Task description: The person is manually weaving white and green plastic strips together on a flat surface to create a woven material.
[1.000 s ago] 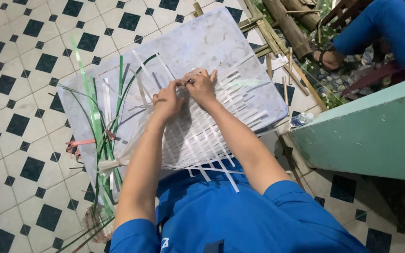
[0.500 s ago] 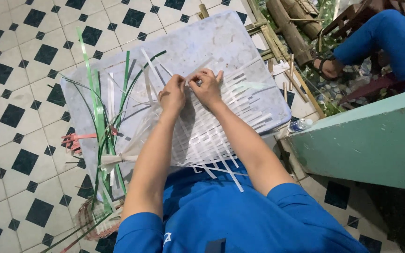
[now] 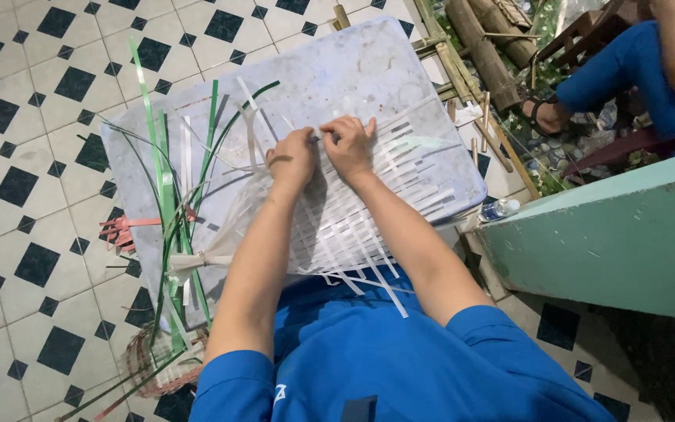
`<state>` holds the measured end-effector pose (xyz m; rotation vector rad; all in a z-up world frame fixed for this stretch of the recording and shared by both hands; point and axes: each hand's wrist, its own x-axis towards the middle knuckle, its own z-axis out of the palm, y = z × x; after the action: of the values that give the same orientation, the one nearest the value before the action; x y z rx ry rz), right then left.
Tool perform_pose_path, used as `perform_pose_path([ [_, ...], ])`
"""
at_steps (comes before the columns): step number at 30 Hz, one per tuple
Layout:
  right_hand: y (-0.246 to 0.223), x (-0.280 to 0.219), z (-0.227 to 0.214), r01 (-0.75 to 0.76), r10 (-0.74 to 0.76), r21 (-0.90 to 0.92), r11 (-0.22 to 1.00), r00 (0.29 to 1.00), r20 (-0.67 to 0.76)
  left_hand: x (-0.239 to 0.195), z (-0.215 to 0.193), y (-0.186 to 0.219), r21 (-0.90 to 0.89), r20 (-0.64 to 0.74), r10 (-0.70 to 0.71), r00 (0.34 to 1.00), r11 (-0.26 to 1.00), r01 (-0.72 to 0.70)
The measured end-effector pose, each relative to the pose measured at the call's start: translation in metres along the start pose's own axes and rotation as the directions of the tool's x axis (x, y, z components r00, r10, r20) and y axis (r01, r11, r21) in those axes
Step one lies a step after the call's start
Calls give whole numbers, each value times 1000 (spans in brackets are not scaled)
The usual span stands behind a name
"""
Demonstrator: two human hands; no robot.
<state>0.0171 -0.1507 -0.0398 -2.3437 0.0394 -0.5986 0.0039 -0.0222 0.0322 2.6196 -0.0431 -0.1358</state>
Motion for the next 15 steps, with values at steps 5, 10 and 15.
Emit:
perform_pose_path([
  [5, -12, -2, -7, 26, -31, -126, 992, 999, -43, -5, -3, 0, -31, -8, 34, 999, 999, -34],
  [10, -13, -4, 1, 106, -126, -303, 947, 991, -48, -5, -4, -3, -2, 38, 91, 995, 996, -91],
  [15, -1, -2, 8, 127, -143, -275, 953, 989, -38, -15, -13, 8, 62, 36, 103, 994, 993, -105],
])
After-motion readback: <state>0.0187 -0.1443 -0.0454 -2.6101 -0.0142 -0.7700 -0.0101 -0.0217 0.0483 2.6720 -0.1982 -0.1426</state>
